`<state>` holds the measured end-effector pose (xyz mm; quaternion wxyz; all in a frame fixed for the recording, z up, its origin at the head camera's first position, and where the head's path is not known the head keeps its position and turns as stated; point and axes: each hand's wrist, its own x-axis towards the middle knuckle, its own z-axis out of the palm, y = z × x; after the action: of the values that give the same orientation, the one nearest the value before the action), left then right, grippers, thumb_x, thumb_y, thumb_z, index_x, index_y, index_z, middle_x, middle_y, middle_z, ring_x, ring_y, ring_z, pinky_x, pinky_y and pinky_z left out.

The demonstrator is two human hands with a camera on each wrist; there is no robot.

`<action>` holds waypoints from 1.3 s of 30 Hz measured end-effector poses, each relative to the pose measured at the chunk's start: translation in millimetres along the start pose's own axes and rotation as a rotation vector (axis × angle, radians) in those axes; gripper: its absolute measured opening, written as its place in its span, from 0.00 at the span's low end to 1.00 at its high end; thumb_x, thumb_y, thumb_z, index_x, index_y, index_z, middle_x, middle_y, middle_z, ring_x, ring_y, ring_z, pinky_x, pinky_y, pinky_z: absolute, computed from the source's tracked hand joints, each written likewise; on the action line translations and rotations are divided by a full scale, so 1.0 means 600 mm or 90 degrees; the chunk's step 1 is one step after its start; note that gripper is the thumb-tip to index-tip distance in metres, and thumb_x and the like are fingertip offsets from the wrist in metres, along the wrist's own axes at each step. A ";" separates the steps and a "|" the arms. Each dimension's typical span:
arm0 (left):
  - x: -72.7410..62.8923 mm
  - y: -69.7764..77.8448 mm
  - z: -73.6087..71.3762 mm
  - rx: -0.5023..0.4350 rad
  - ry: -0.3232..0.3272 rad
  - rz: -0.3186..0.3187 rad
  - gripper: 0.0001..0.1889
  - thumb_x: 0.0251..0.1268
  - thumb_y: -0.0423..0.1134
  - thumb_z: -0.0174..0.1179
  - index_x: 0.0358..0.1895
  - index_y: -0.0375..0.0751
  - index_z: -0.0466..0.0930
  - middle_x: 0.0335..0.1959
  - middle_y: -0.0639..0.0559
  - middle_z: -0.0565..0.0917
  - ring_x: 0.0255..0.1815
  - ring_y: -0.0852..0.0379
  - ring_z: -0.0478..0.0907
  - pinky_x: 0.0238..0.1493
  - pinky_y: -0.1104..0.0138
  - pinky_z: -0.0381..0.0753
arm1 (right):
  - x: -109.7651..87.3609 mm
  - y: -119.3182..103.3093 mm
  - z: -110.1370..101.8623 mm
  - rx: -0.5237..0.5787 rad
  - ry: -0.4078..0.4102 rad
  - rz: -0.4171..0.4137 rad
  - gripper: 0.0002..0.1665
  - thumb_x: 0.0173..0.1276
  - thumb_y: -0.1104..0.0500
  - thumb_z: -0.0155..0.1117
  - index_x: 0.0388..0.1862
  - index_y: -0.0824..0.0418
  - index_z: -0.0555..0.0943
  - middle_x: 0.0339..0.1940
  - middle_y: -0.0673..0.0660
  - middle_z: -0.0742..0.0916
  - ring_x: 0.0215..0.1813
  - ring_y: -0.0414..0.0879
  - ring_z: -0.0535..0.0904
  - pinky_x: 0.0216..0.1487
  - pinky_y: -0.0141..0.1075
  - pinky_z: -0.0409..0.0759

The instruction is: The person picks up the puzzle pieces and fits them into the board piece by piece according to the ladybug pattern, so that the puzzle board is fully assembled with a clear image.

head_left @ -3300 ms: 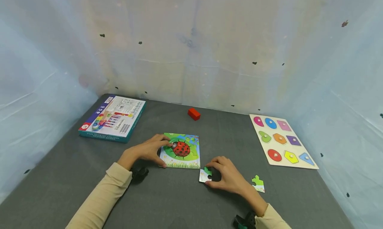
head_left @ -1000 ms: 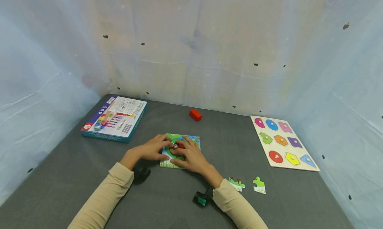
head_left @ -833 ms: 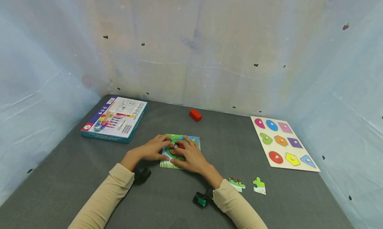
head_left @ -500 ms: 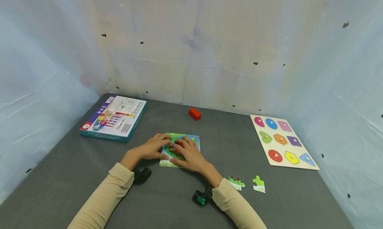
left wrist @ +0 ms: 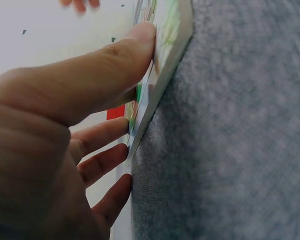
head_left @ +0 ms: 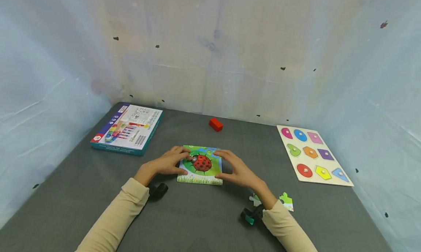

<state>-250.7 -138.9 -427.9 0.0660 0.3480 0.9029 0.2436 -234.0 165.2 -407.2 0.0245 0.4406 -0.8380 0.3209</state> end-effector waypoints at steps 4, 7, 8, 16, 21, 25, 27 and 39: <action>0.000 -0.002 0.001 -0.002 0.000 -0.003 0.25 0.57 0.52 0.63 0.56 0.46 0.74 0.66 0.44 0.63 0.66 0.42 0.55 0.61 0.44 0.59 | -0.069 0.008 -0.036 0.001 0.001 0.046 0.43 0.55 0.52 0.72 0.68 0.57 0.66 0.64 0.52 0.71 0.64 0.49 0.68 0.59 0.47 0.70; 0.000 -0.001 -0.001 0.001 -0.004 -0.004 0.25 0.57 0.53 0.63 0.56 0.46 0.74 0.66 0.44 0.63 0.66 0.42 0.55 0.61 0.44 0.59 | -0.120 0.012 -0.053 0.005 0.004 0.081 0.43 0.52 0.53 0.74 0.67 0.58 0.68 0.62 0.51 0.72 0.61 0.51 0.70 0.58 0.46 0.72; 0.000 0.000 -0.001 0.002 -0.005 -0.004 0.25 0.57 0.53 0.63 0.56 0.46 0.74 0.66 0.44 0.63 0.66 0.42 0.55 0.61 0.44 0.59 | -0.136 0.014 -0.057 0.004 0.008 0.083 0.43 0.52 0.54 0.74 0.66 0.58 0.68 0.61 0.52 0.73 0.60 0.52 0.71 0.57 0.45 0.73; -0.001 0.003 -0.008 0.008 0.002 -0.002 0.25 0.57 0.51 0.64 0.56 0.45 0.74 0.65 0.43 0.64 0.66 0.42 0.57 0.61 0.46 0.60 | -0.212 0.019 -0.066 -0.013 0.022 0.097 0.39 0.48 0.53 0.76 0.59 0.63 0.75 0.53 0.55 0.76 0.48 0.49 0.75 0.46 0.39 0.77; -0.001 0.003 -0.006 0.011 -0.002 -0.008 0.25 0.57 0.52 0.64 0.56 0.45 0.74 0.65 0.44 0.64 0.66 0.42 0.57 0.61 0.45 0.60 | -0.228 0.026 -0.060 -0.018 -0.004 0.084 0.30 0.53 0.53 0.73 0.55 0.60 0.79 0.46 0.53 0.77 0.39 0.42 0.71 0.38 0.34 0.72; 0.000 0.003 -0.003 0.012 -0.005 -0.014 0.25 0.57 0.53 0.64 0.56 0.46 0.74 0.65 0.44 0.65 0.66 0.43 0.57 0.61 0.45 0.60 | -0.233 0.033 -0.055 -0.009 0.002 0.081 0.24 0.56 0.54 0.71 0.52 0.57 0.80 0.43 0.50 0.78 0.39 0.40 0.73 0.38 0.33 0.74; 0.000 0.002 -0.003 0.013 -0.005 -0.016 0.25 0.57 0.53 0.63 0.56 0.46 0.75 0.65 0.44 0.65 0.66 0.42 0.57 0.61 0.45 0.60 | -0.232 0.034 -0.055 -0.002 0.006 0.086 0.22 0.57 0.54 0.71 0.51 0.56 0.81 0.43 0.49 0.79 0.40 0.39 0.74 0.39 0.32 0.75; 0.000 0.004 -0.003 0.008 -0.003 0.003 0.24 0.57 0.52 0.63 0.55 0.46 0.75 0.65 0.43 0.64 0.66 0.41 0.56 0.60 0.44 0.60 | -0.133 0.023 -0.022 0.007 0.031 0.017 0.22 0.56 0.58 0.72 0.50 0.63 0.81 0.41 0.54 0.80 0.37 0.44 0.75 0.35 0.35 0.75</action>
<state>-249.6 -138.1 -425.1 0.0654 0.3513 0.9033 0.2375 -199.1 236.0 -429.7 0.0380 0.4217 -0.8413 0.3361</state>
